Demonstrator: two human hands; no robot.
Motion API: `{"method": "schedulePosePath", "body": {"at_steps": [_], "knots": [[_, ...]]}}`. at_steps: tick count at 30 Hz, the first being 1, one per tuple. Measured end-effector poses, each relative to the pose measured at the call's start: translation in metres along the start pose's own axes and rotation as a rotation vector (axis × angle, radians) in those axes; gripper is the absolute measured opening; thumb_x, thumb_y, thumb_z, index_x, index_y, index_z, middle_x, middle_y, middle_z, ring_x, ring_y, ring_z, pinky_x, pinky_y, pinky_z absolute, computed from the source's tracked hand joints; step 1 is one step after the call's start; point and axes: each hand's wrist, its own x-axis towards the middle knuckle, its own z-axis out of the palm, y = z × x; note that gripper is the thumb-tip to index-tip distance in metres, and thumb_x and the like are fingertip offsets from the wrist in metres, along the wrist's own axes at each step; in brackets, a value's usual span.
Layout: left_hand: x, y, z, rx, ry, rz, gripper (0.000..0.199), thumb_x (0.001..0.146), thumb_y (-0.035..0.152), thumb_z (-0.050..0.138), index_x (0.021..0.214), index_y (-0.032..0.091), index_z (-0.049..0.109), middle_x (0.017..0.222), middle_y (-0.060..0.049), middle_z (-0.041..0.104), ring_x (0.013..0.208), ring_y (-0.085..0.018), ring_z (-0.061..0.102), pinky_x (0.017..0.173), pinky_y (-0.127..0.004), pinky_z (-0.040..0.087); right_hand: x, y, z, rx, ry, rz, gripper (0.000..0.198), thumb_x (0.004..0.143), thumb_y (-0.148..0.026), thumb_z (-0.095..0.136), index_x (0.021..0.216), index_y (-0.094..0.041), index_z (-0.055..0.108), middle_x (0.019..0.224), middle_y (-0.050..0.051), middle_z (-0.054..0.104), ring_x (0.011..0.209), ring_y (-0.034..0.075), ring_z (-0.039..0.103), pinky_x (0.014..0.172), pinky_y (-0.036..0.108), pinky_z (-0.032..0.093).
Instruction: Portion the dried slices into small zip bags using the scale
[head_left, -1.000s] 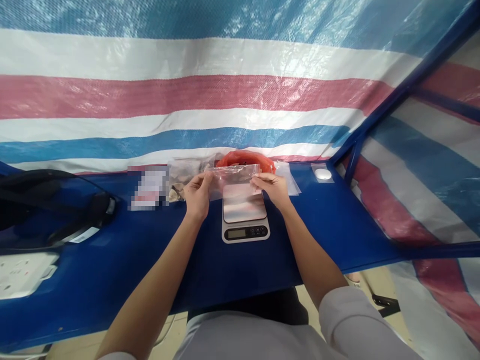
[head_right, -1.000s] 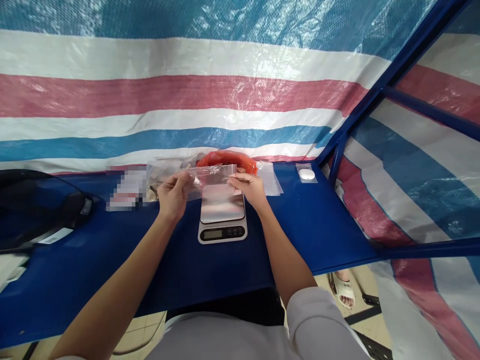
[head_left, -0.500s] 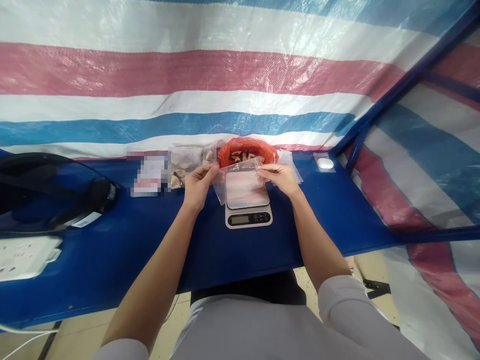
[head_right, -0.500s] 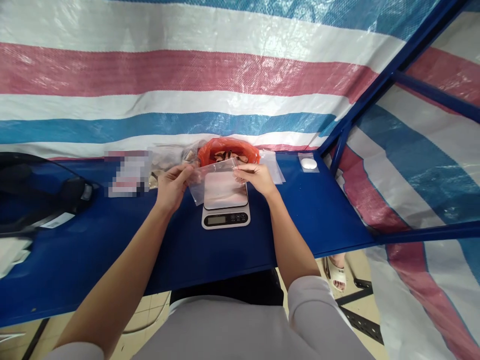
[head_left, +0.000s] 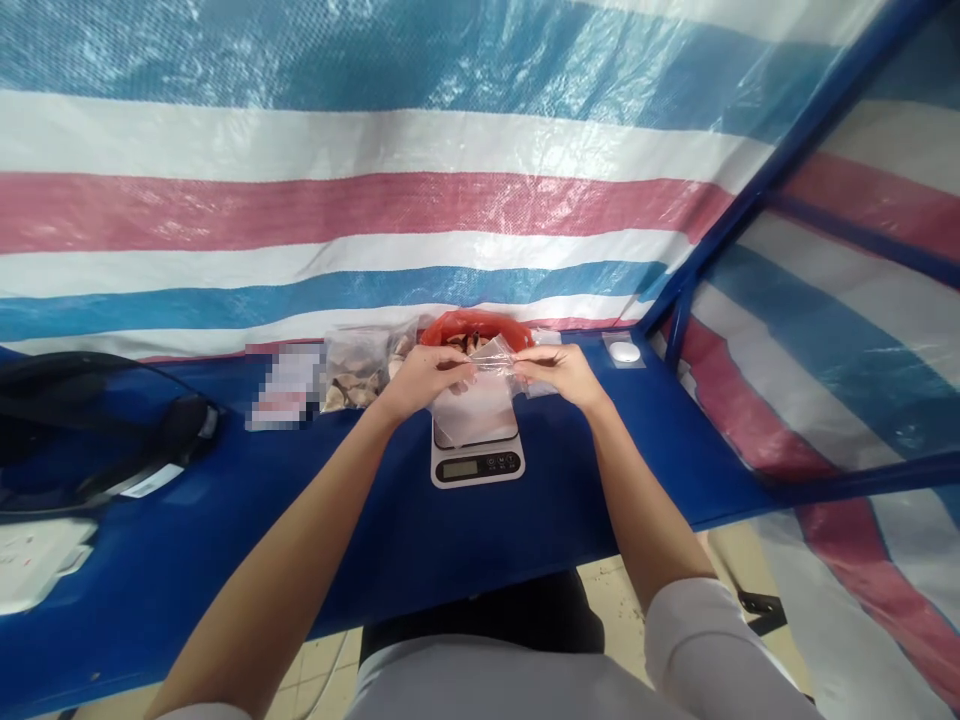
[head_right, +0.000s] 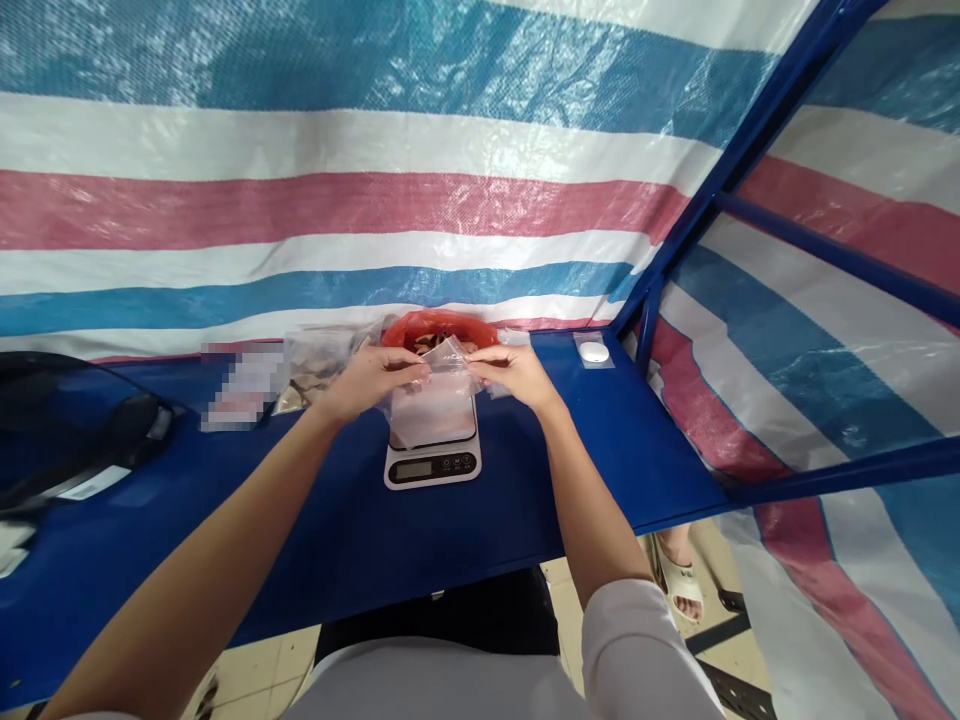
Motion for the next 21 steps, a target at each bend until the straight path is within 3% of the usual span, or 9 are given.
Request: {"method": "schedulePosePath", "body": {"at_steps": [4,7,12,18,21], "knots": [[0.0,-0.01,0.025,-0.117,0.09,-0.002,0.024,0.076,0.043,0.077,0.076,0.019,0.077,0.066,-0.003,0.071,0.058,-0.016,0.065,0.063,-0.028,0.053,-0.004,0.005,-0.018,0.038,0.139,0.091,0.044,0.061,-0.05,0.087,0.094,-0.021,0.081,0.085,0.004,0.078,0.078,0.022,0.072,0.07,0.034,0.06],[0.002,-0.01,0.048,-0.231,0.176,-0.005,0.024,0.076,0.044,0.077,0.079,0.019,0.078,0.064,-0.002,0.069,0.059,-0.016,0.064,0.063,-0.029,0.053,-0.006,0.01,-0.027,0.057,0.118,0.153,0.048,0.065,-0.052,0.084,0.101,-0.021,0.08,0.093,0.006,0.079,0.084,0.023,0.074,0.069,0.033,0.061],[0.013,-0.005,0.083,-0.407,0.219,-0.061,0.023,0.075,0.042,0.077,0.081,0.02,0.077,0.076,-0.002,0.074,0.064,-0.016,0.064,0.068,-0.03,0.055,-0.002,0.021,-0.044,0.116,0.112,0.174,0.043,0.063,-0.05,0.086,0.094,-0.021,0.08,0.089,0.005,0.079,0.078,0.022,0.075,0.065,0.031,0.061],[0.024,-0.014,0.1,-0.184,0.157,-0.036,0.023,0.082,0.039,0.069,0.075,0.018,0.073,0.068,-0.001,0.07,0.065,-0.016,0.063,0.067,-0.028,0.051,0.012,0.038,-0.078,0.153,0.152,0.23,0.044,0.057,-0.048,0.091,0.088,-0.019,0.079,0.079,0.004,0.077,0.069,0.019,0.074,0.06,0.027,0.06],[0.029,-0.018,0.105,-0.016,0.158,0.019,0.017,0.086,0.033,0.064,0.082,0.018,0.072,0.072,-0.002,0.072,0.069,-0.017,0.066,0.07,-0.029,0.052,0.022,0.04,-0.097,0.13,0.159,0.265,0.046,0.054,-0.048,0.093,0.086,-0.019,0.079,0.081,0.005,0.078,0.069,0.018,0.074,0.059,0.026,0.06]]}}
